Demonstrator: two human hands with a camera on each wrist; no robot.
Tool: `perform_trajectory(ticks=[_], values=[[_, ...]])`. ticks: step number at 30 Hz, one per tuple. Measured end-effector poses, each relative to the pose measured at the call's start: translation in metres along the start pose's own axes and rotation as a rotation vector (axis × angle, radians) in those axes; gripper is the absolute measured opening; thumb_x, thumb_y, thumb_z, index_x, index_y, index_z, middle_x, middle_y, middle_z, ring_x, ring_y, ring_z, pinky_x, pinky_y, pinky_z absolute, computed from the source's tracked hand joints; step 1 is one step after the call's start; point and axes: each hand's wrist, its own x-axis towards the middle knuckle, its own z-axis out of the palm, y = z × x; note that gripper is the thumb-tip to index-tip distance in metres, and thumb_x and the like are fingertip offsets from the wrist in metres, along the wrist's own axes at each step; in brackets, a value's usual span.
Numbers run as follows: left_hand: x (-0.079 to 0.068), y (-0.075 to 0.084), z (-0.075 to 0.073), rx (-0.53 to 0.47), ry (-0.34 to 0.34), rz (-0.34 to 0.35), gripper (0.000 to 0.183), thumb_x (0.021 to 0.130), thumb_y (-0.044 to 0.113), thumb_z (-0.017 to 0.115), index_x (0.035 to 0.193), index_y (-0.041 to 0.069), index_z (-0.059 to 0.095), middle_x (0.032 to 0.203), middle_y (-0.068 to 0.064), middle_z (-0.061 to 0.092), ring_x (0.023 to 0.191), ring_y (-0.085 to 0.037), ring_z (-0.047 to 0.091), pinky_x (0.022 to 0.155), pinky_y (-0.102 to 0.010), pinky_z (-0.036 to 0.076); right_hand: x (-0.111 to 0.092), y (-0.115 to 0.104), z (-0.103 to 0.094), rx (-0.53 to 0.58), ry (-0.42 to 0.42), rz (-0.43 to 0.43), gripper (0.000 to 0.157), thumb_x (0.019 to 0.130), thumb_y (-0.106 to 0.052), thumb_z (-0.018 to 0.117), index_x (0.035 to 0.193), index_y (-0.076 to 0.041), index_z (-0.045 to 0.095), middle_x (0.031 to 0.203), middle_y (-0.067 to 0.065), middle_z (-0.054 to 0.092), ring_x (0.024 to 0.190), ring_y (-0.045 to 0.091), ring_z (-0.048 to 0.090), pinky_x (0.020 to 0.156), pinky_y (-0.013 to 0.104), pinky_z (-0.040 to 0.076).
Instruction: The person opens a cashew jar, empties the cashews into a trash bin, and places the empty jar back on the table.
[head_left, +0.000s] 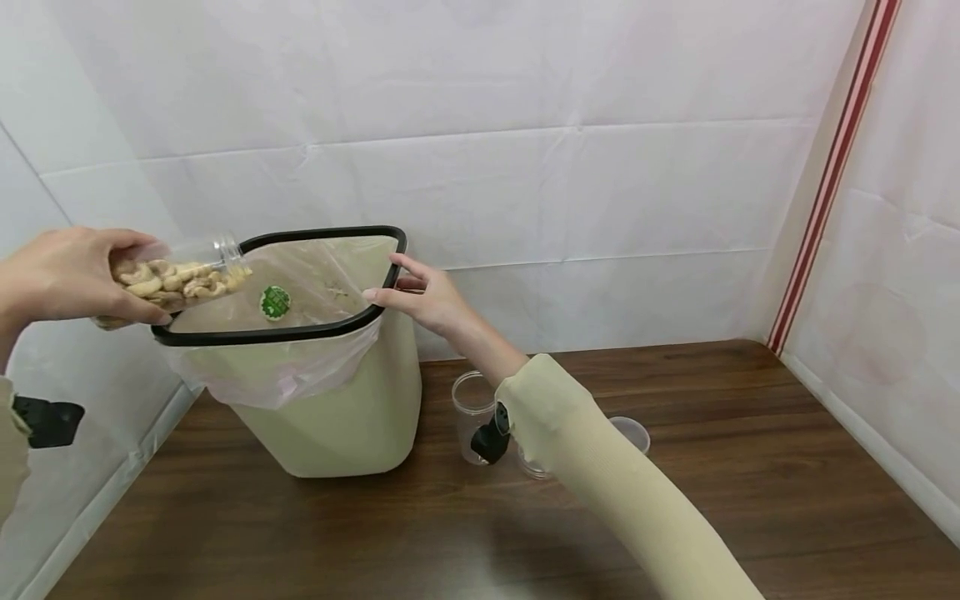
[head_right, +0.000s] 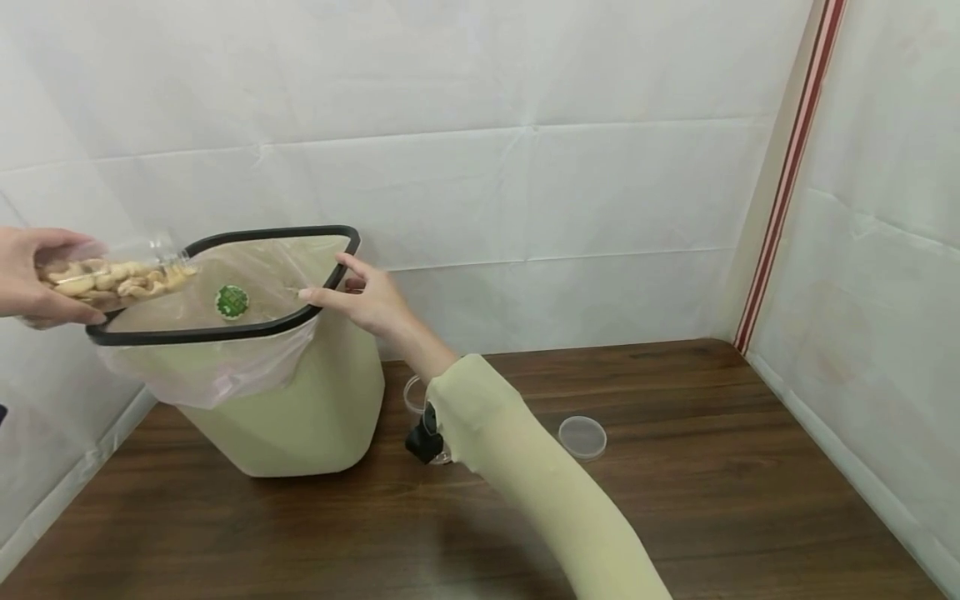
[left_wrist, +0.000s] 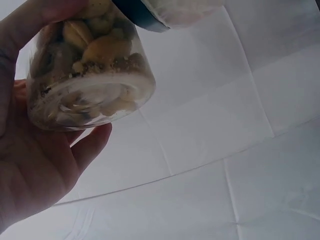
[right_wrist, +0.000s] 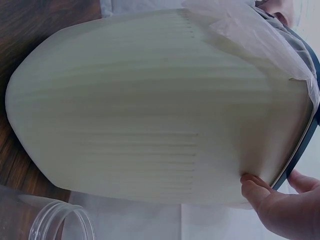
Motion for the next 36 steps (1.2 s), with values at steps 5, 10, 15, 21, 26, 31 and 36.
perform_trajectory(ticks=[5, 10, 15, 21, 26, 31, 36], values=[[0.0007, -0.0010, -0.0006, 0.016, -0.015, -0.002, 0.083, 0.060, 0.033, 0.083, 0.117, -0.012, 0.046, 0.093, -0.031, 0.056, 0.072, -0.032, 0.051, 0.055, -0.036, 0.038, -0.0013, -0.0010, -0.0008, -0.007, 0.001, 0.002, 0.066, 0.080, -0.026, 0.068, 0.139, -0.022, 0.039, 0.131, 0.013, 0.048, 0.121, 0.020, 0.043, 0.097, 0.038, 0.038], [0.0030, -0.0028, -0.0010, 0.032, -0.041, 0.008, 0.085, 0.059, 0.033, 0.083, 0.118, -0.014, 0.044, 0.096, -0.032, 0.054, 0.075, -0.034, 0.052, 0.060, -0.045, 0.041, -0.0029, -0.0027, -0.0016, -0.011, 0.014, 0.003, 0.067, 0.079, -0.026, 0.069, 0.139, -0.022, 0.039, 0.131, 0.011, 0.047, 0.121, 0.020, 0.043, 0.096, 0.036, 0.038], [0.0021, -0.0045, -0.0025, 0.038, -0.065, -0.005, 0.085, 0.060, 0.034, 0.082, 0.119, -0.013, 0.043, 0.096, -0.032, 0.054, 0.075, -0.035, 0.051, 0.061, -0.045, 0.040, -0.0034, -0.0032, -0.0015, -0.019, 0.013, -0.003, 0.067, 0.079, -0.026, 0.069, 0.139, -0.021, 0.039, 0.131, 0.011, 0.046, 0.121, 0.020, 0.043, 0.095, 0.036, 0.039], [0.0038, -0.0054, -0.0053, 0.058, -0.067, 0.003, 0.086, 0.059, 0.034, 0.083, 0.119, -0.014, 0.043, 0.096, -0.032, 0.054, 0.075, -0.034, 0.051, 0.060, -0.044, 0.040, -0.0038, -0.0027, -0.0016, -0.010, 0.021, -0.011, 0.067, 0.079, -0.025, 0.069, 0.138, -0.020, 0.040, 0.130, 0.012, 0.048, 0.120, 0.020, 0.044, 0.095, 0.035, 0.039], [0.0048, -0.0065, -0.0068, 0.063, -0.064, 0.005, 0.086, 0.060, 0.035, 0.082, 0.118, -0.014, 0.043, 0.097, -0.032, 0.054, 0.075, -0.034, 0.052, 0.060, -0.045, 0.041, -0.0033, -0.0023, -0.0013, -0.019, 0.024, -0.011, 0.066, 0.079, -0.026, 0.069, 0.138, -0.020, 0.040, 0.130, 0.011, 0.048, 0.120, 0.020, 0.044, 0.095, 0.035, 0.039], [0.0045, -0.0072, -0.0083, 0.053, -0.069, -0.008, 0.087, 0.060, 0.036, 0.082, 0.119, -0.014, 0.042, 0.097, -0.033, 0.053, 0.075, -0.035, 0.052, 0.059, -0.045, 0.041, -0.0011, -0.0001, 0.0002, -0.016, 0.027, -0.017, 0.068, 0.078, -0.025, 0.070, 0.139, -0.020, 0.040, 0.131, 0.012, 0.047, 0.122, 0.021, 0.043, 0.095, 0.035, 0.039], [0.0052, -0.0060, -0.0097, 0.051, -0.085, -0.010, 0.087, 0.061, 0.036, 0.082, 0.119, -0.015, 0.042, 0.095, -0.031, 0.054, 0.074, -0.033, 0.051, 0.056, -0.041, 0.040, -0.0006, 0.0008, 0.0012, -0.004, 0.036, -0.008, 0.067, 0.078, -0.024, 0.070, 0.138, -0.020, 0.040, 0.131, 0.012, 0.047, 0.121, 0.021, 0.043, 0.095, 0.036, 0.039]])
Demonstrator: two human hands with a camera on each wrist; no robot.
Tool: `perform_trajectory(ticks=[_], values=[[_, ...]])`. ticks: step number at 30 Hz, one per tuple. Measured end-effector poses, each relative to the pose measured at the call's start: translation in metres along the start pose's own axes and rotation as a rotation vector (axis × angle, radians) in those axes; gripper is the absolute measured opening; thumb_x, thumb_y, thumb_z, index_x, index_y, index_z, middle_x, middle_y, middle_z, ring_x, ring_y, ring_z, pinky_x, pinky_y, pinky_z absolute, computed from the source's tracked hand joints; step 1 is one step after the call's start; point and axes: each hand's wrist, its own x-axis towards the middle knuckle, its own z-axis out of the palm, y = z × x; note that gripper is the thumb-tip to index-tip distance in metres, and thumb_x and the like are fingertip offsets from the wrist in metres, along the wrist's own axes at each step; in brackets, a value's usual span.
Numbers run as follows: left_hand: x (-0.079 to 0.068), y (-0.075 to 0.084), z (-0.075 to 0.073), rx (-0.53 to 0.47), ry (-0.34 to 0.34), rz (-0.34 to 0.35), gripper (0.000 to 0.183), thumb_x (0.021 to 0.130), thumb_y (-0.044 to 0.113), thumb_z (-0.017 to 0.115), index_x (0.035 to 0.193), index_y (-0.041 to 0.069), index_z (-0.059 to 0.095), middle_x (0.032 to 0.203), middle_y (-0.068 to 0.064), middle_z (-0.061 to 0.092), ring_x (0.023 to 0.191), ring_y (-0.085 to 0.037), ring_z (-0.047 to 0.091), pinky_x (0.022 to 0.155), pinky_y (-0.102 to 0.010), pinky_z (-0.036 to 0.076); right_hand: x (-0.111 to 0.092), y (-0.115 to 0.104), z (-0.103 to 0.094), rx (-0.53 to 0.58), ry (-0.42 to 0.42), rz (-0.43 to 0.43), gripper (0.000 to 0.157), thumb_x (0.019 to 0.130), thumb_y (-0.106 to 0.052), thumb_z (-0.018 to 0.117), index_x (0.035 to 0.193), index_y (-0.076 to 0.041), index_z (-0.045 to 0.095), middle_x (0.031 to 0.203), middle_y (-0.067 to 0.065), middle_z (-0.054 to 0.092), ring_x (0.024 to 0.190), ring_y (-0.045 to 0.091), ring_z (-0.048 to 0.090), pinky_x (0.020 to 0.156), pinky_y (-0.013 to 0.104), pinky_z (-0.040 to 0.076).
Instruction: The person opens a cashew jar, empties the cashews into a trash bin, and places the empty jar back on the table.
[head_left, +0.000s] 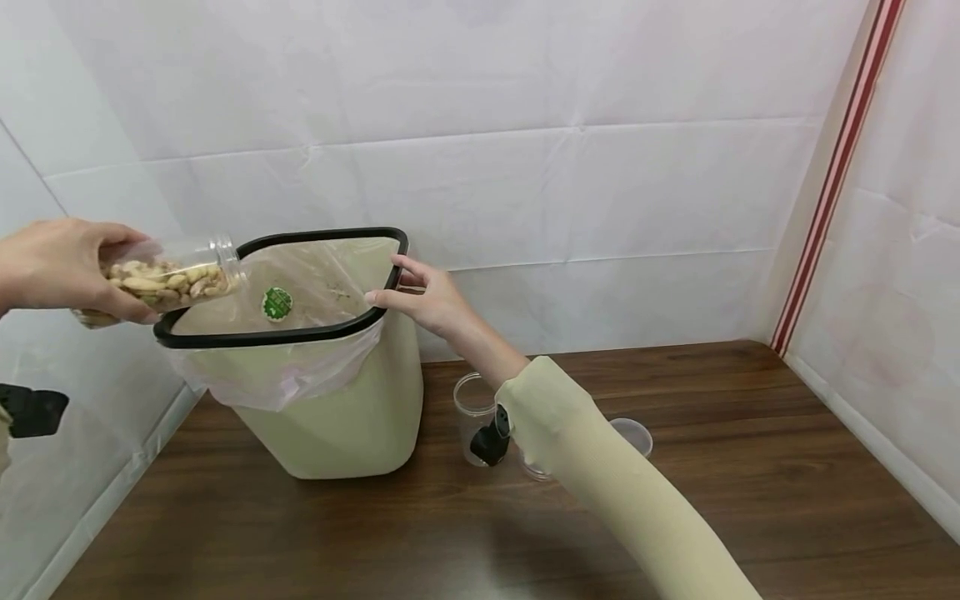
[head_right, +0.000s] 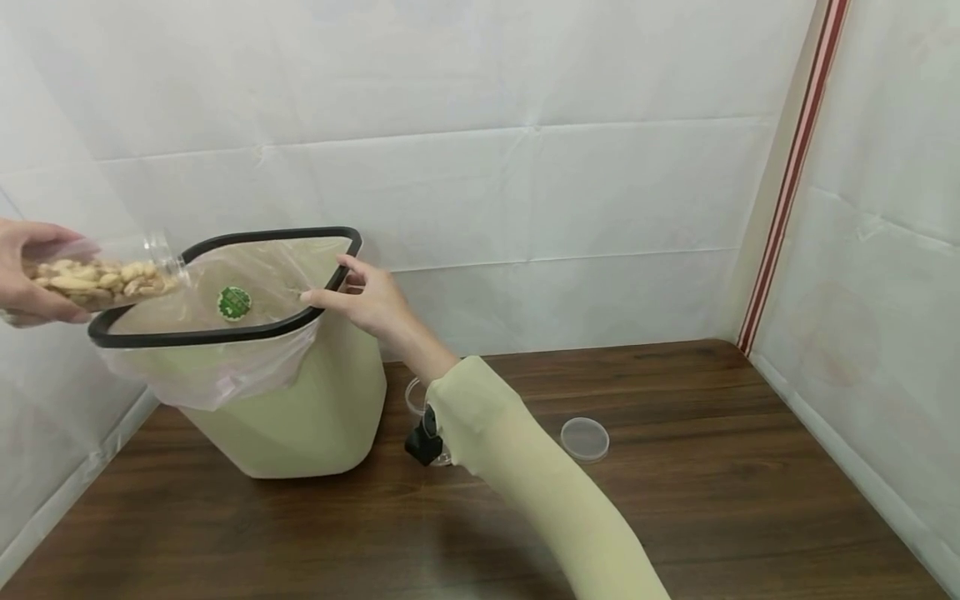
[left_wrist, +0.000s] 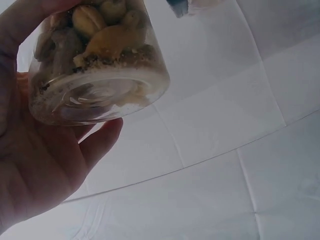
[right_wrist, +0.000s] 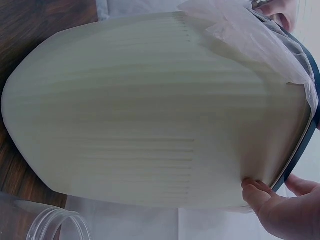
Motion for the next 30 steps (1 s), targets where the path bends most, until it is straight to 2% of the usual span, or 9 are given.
perform_trajectory(ticks=[8, 30], values=[[0.0027, 0.0041, -0.0011, 0.009, -0.021, 0.041, 0.082, 0.059, 0.033, 0.083, 0.116, -0.013, 0.047, 0.084, -0.017, 0.059, 0.068, -0.025, 0.048, 0.054, -0.033, 0.035, 0.0007, -0.0003, 0.0004, -0.006, 0.008, -0.006, 0.066, 0.078, -0.024, 0.070, 0.138, -0.020, 0.041, 0.131, 0.012, 0.048, 0.121, 0.021, 0.043, 0.093, 0.034, 0.040], [0.0076, 0.0009, -0.0038, -0.018, -0.054, 0.051, 0.078, 0.057, 0.030, 0.084, 0.112, -0.014, 0.049, 0.081, -0.012, 0.060, 0.069, -0.024, 0.051, 0.055, -0.033, 0.037, 0.0024, -0.0008, 0.0039, 0.000, -0.008, -0.009, 0.066, 0.079, -0.024, 0.069, 0.138, -0.019, 0.040, 0.133, 0.013, 0.045, 0.122, 0.021, 0.042, 0.095, 0.036, 0.039]])
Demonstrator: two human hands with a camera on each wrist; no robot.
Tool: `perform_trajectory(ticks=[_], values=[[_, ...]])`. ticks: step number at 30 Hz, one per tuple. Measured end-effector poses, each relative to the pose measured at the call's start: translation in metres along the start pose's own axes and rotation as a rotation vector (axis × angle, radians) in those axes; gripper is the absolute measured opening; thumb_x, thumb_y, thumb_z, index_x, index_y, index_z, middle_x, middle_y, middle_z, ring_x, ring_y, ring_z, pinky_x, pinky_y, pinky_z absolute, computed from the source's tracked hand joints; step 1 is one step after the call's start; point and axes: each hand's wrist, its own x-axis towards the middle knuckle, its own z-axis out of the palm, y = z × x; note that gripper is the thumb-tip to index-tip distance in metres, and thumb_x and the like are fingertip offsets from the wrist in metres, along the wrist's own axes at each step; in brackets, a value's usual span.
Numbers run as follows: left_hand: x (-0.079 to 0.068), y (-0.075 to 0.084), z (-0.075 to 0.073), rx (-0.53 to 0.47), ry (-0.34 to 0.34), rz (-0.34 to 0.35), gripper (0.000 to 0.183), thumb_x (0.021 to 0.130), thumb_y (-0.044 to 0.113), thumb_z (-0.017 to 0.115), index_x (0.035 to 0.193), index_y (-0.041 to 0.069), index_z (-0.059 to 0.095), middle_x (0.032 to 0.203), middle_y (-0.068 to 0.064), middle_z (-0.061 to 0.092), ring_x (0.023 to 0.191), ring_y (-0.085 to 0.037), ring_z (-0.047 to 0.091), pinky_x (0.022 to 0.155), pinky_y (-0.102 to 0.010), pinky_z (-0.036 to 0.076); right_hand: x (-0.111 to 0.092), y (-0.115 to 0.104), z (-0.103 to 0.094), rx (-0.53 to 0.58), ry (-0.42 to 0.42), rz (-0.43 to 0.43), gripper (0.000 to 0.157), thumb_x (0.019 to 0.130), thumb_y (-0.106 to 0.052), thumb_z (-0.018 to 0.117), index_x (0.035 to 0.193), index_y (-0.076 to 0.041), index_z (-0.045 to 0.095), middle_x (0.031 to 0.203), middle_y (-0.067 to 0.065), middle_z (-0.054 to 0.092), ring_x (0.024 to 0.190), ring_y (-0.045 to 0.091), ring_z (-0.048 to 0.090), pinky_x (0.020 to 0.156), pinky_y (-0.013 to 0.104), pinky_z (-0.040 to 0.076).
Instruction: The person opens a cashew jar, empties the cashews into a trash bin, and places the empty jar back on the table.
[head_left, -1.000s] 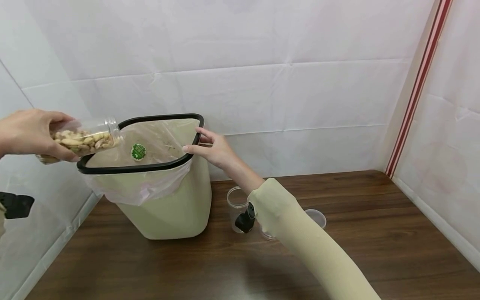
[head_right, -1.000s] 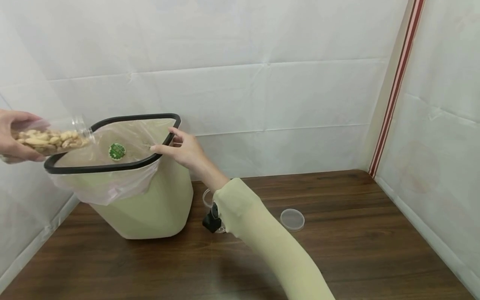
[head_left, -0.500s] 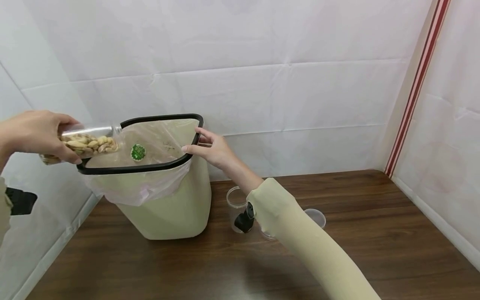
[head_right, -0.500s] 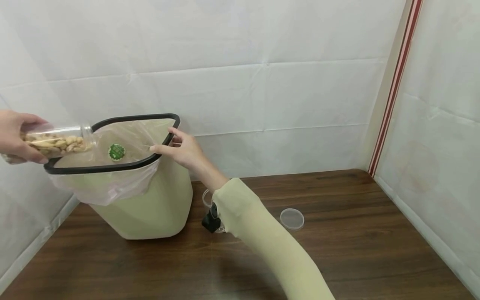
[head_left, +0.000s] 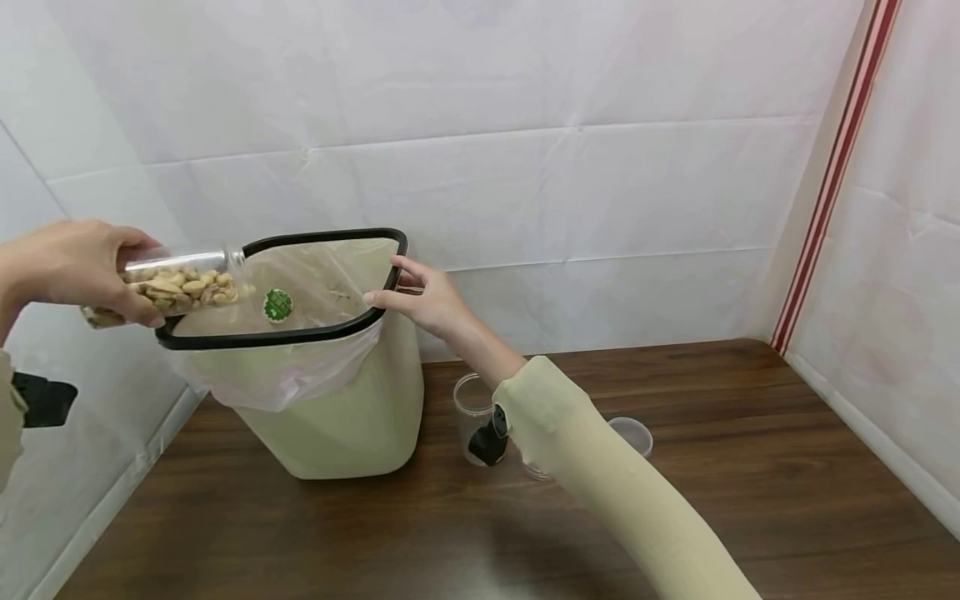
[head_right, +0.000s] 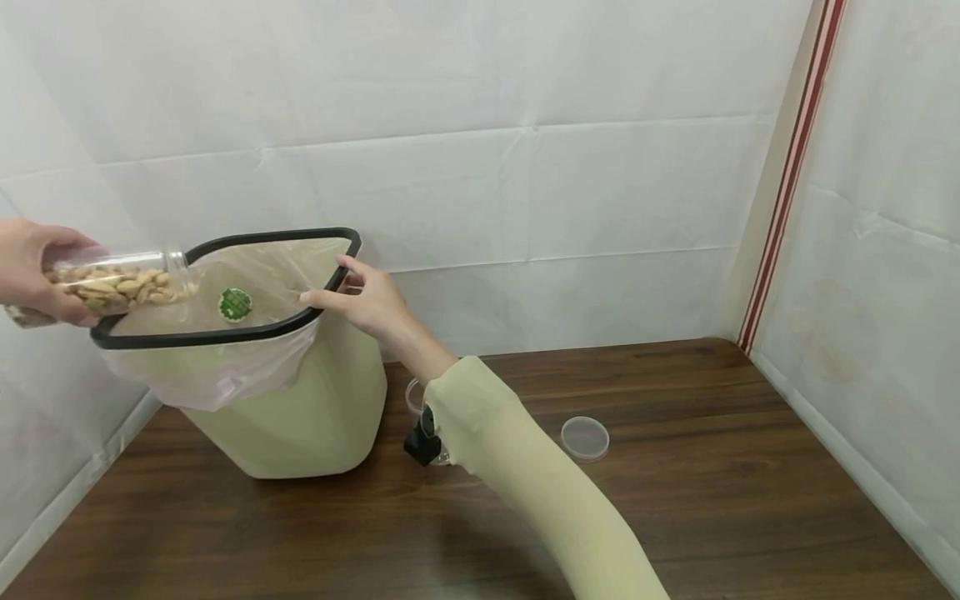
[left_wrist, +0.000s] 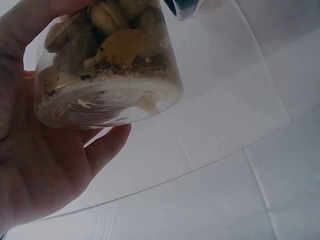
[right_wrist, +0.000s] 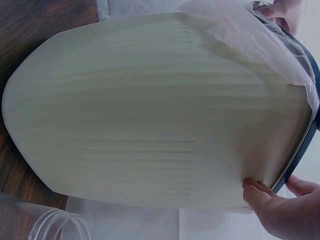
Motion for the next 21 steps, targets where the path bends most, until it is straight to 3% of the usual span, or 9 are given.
perform_trajectory(ticks=[21], values=[[-0.0059, 0.0039, -0.0105, 0.007, -0.001, -0.033, 0.081, 0.062, 0.034, 0.081, 0.116, -0.014, 0.045, 0.082, -0.016, 0.058, 0.070, -0.026, 0.049, 0.055, -0.033, 0.036, 0.0000, -0.0015, 0.0026, -0.005, -0.011, 0.000, 0.066, 0.080, -0.025, 0.068, 0.139, -0.019, 0.040, 0.134, 0.014, 0.044, 0.124, 0.023, 0.040, 0.096, 0.036, 0.038]])
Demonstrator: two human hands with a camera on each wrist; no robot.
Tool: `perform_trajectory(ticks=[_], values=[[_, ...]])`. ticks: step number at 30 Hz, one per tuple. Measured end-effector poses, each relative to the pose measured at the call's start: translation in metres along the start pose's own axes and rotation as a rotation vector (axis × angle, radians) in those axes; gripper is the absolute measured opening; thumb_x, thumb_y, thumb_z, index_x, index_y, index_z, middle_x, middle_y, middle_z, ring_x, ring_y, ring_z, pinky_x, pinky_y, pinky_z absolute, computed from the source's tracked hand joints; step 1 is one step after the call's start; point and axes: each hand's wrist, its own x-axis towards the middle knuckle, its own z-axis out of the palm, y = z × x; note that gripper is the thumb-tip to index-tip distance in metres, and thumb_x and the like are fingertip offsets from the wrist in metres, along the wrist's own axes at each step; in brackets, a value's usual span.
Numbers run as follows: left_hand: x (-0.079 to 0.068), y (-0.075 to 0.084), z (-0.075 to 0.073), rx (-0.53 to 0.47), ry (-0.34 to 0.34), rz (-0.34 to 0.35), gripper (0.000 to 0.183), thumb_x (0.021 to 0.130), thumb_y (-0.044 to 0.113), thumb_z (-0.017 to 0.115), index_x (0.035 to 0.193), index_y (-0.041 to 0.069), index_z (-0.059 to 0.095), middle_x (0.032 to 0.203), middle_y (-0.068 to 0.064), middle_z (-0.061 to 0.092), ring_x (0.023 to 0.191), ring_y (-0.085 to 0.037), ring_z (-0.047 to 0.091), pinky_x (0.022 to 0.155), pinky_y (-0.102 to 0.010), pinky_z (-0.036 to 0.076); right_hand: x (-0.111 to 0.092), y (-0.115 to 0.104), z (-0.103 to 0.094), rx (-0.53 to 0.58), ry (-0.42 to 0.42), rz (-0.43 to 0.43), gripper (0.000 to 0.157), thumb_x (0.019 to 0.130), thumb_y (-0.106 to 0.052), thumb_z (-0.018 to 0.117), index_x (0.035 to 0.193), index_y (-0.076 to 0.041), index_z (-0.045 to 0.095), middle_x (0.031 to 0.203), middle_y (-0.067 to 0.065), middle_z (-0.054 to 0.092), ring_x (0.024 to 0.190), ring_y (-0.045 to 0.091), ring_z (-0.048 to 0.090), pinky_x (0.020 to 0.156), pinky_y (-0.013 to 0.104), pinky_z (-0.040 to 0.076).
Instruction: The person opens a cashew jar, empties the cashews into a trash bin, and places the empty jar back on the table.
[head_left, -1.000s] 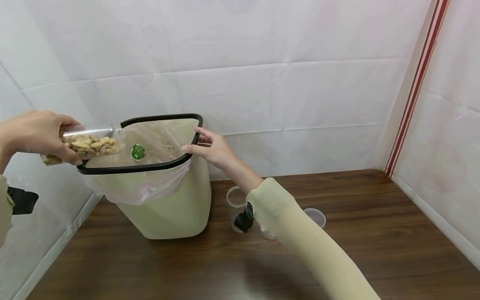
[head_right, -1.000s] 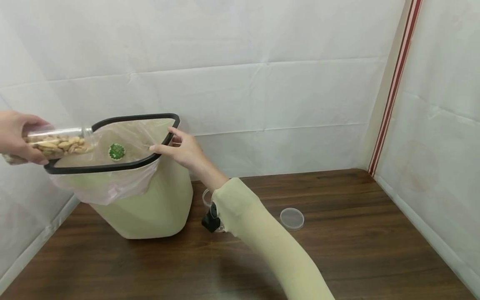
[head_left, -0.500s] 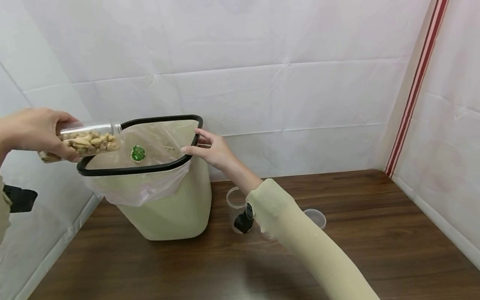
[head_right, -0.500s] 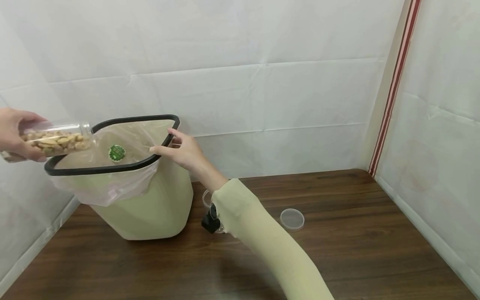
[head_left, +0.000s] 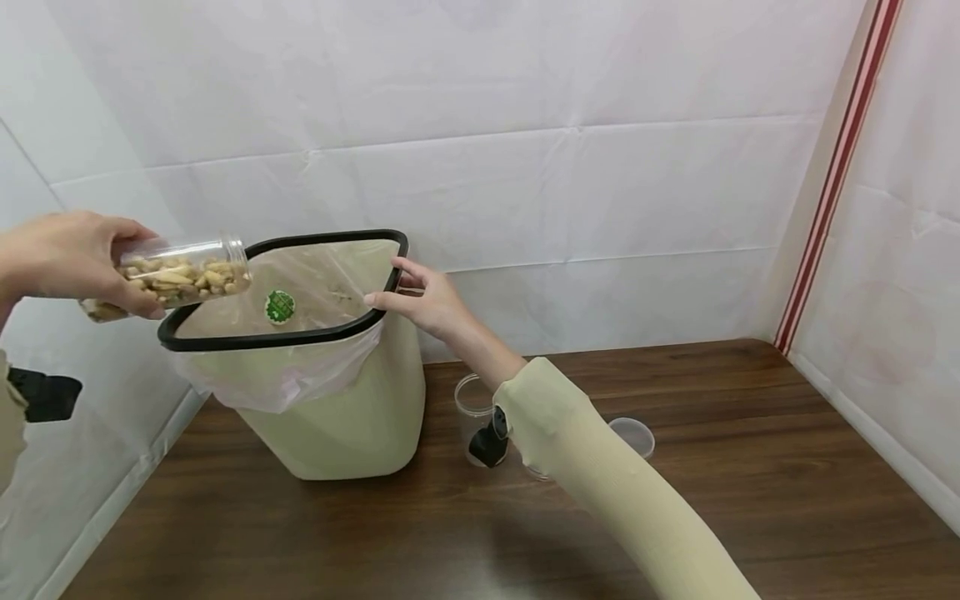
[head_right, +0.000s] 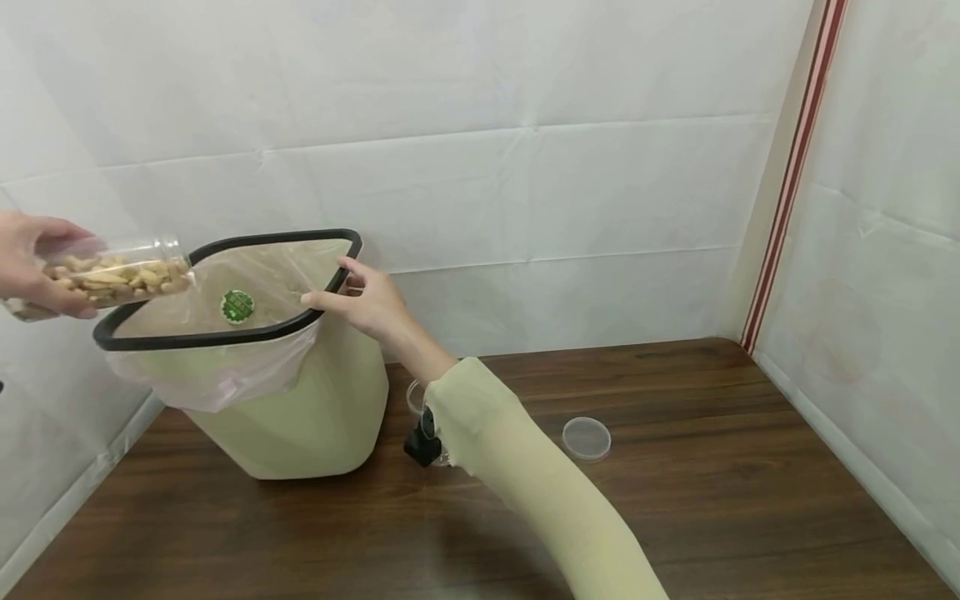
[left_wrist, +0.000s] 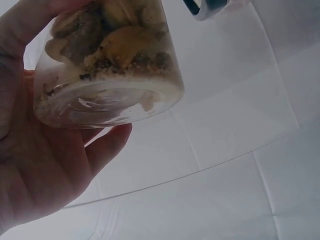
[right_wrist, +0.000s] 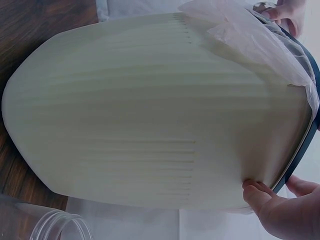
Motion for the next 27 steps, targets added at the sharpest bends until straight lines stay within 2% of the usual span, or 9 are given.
perform_trajectory(ticks=[7, 15, 23, 27], values=[[-0.0015, 0.0001, -0.0014, 0.004, 0.012, -0.019, 0.084, 0.063, 0.036, 0.081, 0.117, -0.016, 0.043, 0.087, -0.023, 0.056, 0.073, -0.029, 0.049, 0.056, -0.034, 0.036, 0.0005, 0.0011, 0.0004, 0.005, 0.007, 0.005, 0.066, 0.079, -0.025, 0.069, 0.138, -0.020, 0.040, 0.133, 0.013, 0.045, 0.123, 0.022, 0.041, 0.095, 0.036, 0.039], [0.0000, 0.0012, 0.0011, -0.004, 0.011, -0.006, 0.081, 0.064, 0.036, 0.080, 0.118, -0.013, 0.045, 0.085, -0.018, 0.058, 0.071, -0.027, 0.047, 0.055, -0.033, 0.034, 0.0008, 0.0022, -0.0002, 0.008, 0.004, 0.002, 0.066, 0.080, -0.025, 0.068, 0.138, -0.019, 0.040, 0.133, 0.013, 0.045, 0.123, 0.022, 0.041, 0.095, 0.036, 0.039], [0.0027, 0.0029, 0.0009, -0.034, 0.018, 0.011, 0.079, 0.065, 0.033, 0.080, 0.118, -0.013, 0.044, 0.089, -0.021, 0.057, 0.073, -0.028, 0.048, 0.055, -0.033, 0.035, 0.0004, 0.0018, -0.0004, 0.011, 0.012, 0.000, 0.066, 0.079, -0.025, 0.068, 0.138, -0.020, 0.040, 0.133, 0.012, 0.045, 0.122, 0.021, 0.042, 0.095, 0.035, 0.039], [0.0031, 0.0056, 0.0008, -0.044, 0.016, 0.019, 0.077, 0.064, 0.032, 0.080, 0.118, -0.012, 0.045, 0.086, -0.017, 0.058, 0.071, -0.026, 0.048, 0.055, -0.033, 0.036, 0.0001, 0.0010, -0.0007, 0.006, 0.010, 0.005, 0.066, 0.079, -0.025, 0.069, 0.138, -0.020, 0.040, 0.133, 0.012, 0.045, 0.122, 0.021, 0.042, 0.094, 0.035, 0.040]])
